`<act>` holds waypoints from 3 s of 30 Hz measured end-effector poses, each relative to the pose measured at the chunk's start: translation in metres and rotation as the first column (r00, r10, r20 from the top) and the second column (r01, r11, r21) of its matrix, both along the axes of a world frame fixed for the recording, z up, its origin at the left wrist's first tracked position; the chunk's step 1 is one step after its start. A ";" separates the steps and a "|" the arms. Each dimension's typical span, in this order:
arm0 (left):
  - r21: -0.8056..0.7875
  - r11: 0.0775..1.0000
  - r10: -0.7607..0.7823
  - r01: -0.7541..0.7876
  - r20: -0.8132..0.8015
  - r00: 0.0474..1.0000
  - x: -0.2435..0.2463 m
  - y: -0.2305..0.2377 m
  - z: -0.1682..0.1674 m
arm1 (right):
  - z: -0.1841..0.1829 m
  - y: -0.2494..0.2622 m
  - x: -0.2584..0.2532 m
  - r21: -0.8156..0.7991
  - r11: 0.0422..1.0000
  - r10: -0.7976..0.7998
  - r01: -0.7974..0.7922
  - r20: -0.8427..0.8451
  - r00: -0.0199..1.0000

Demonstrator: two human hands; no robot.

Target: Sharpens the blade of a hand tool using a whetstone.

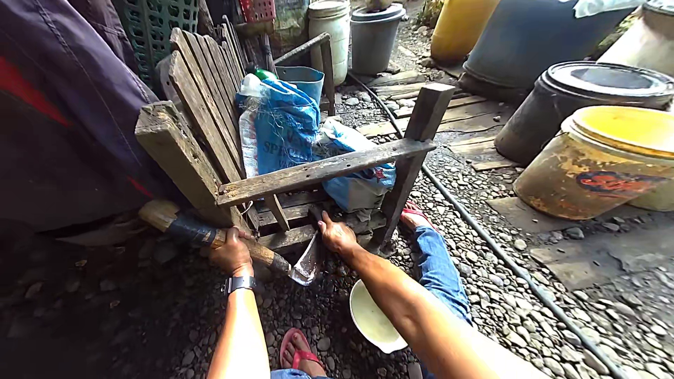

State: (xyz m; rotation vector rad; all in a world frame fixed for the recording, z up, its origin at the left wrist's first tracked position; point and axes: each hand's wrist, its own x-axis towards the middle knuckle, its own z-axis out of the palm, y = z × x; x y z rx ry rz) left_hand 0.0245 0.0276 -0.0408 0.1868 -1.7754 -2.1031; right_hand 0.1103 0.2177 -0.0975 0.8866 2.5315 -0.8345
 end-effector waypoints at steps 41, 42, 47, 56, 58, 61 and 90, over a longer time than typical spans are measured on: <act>-0.101 0.984 -0.162 0.144 -0.192 0.968 0.014 0.020 0.017 | -0.027 -0.008 0.043 0.077 0.991 0.112 -0.105 -0.089 0.990; -0.103 0.983 -0.168 0.151 -0.194 0.966 0.016 0.020 0.016 | -0.021 -0.005 0.032 0.043 0.997 0.066 -0.063 -0.086 0.994; -0.101 0.983 -0.174 0.155 -0.216 0.961 0.022 0.020 0.017 | -0.011 -0.011 0.020 0.000 1.000 -0.006 0.006 -0.057 0.998; -0.109 0.983 -0.172 0.151 -0.218 0.961 0.019 0.018 0.015 | 0.002 -0.011 0.000 0.022 1.000 -0.001 0.001 0.001 1.000; -0.110 0.983 -0.169 0.149 -0.213 0.962 0.020 0.018 0.015 | -0.005 -0.021 0.015 0.027 0.999 0.025 -0.024 -0.019 1.000; -0.108 0.986 -0.141 0.123 -0.180 0.974 0.017 0.016 0.013 | -0.022 -0.039 0.057 0.059 0.979 0.200 -0.197 -0.059 0.978; -0.059 0.987 -0.156 0.148 -0.189 0.969 0.020 0.012 0.009 | -0.012 -0.007 0.008 0.011 0.995 -0.100 0.100 -0.069 0.993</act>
